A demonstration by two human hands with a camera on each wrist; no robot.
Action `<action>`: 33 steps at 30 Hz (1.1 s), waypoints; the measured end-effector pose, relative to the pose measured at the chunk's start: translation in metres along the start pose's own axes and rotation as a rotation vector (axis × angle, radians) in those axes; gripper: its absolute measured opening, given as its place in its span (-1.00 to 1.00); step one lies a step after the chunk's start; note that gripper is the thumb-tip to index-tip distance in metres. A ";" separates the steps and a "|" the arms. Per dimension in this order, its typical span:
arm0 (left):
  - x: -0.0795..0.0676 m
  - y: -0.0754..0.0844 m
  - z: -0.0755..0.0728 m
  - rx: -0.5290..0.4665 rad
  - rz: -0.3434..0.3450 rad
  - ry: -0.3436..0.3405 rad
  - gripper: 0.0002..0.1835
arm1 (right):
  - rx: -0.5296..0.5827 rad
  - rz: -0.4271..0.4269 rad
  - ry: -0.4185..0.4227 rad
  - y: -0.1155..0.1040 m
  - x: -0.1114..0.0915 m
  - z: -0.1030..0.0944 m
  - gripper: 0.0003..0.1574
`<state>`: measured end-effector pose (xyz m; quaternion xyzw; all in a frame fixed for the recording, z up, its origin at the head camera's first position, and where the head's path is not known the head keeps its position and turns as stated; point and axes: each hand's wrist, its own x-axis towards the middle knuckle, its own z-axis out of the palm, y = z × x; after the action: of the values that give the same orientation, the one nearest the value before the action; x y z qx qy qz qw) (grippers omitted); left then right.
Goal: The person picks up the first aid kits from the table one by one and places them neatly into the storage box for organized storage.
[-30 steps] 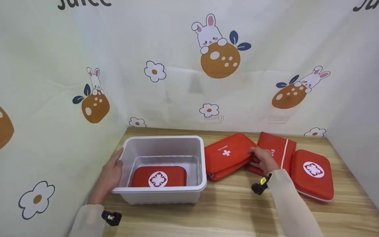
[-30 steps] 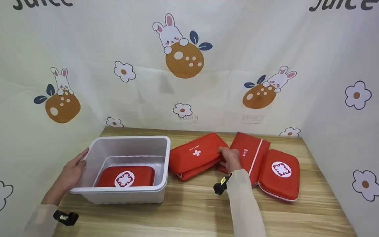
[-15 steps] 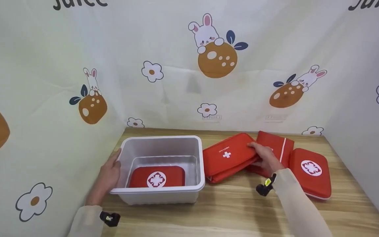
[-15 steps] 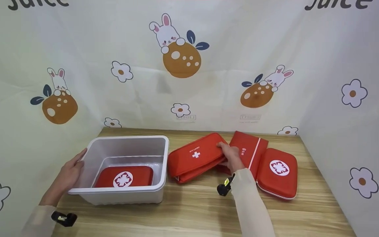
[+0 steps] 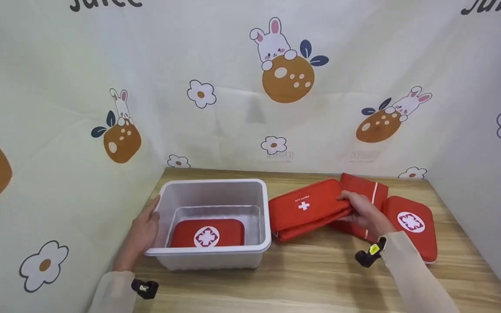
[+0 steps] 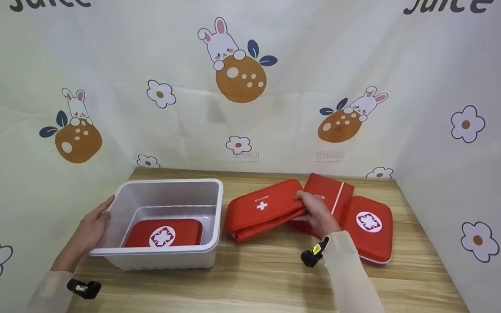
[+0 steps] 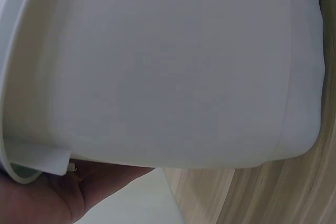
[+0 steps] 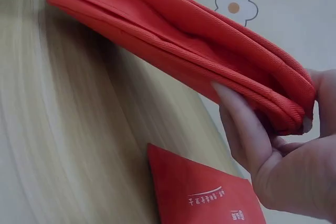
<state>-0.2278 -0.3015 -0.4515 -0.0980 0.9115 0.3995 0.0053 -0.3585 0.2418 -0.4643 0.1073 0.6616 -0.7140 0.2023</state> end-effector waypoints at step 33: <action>0.001 -0.001 -0.001 -0.024 0.015 -0.009 -0.39 | 0.467 -0.189 0.124 -0.028 -0.052 -0.010 -0.76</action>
<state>-0.2291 -0.3029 -0.4513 -0.0894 0.9073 0.4108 0.0051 -0.3250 0.2602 -0.4185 0.1323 0.4972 -0.8552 0.0632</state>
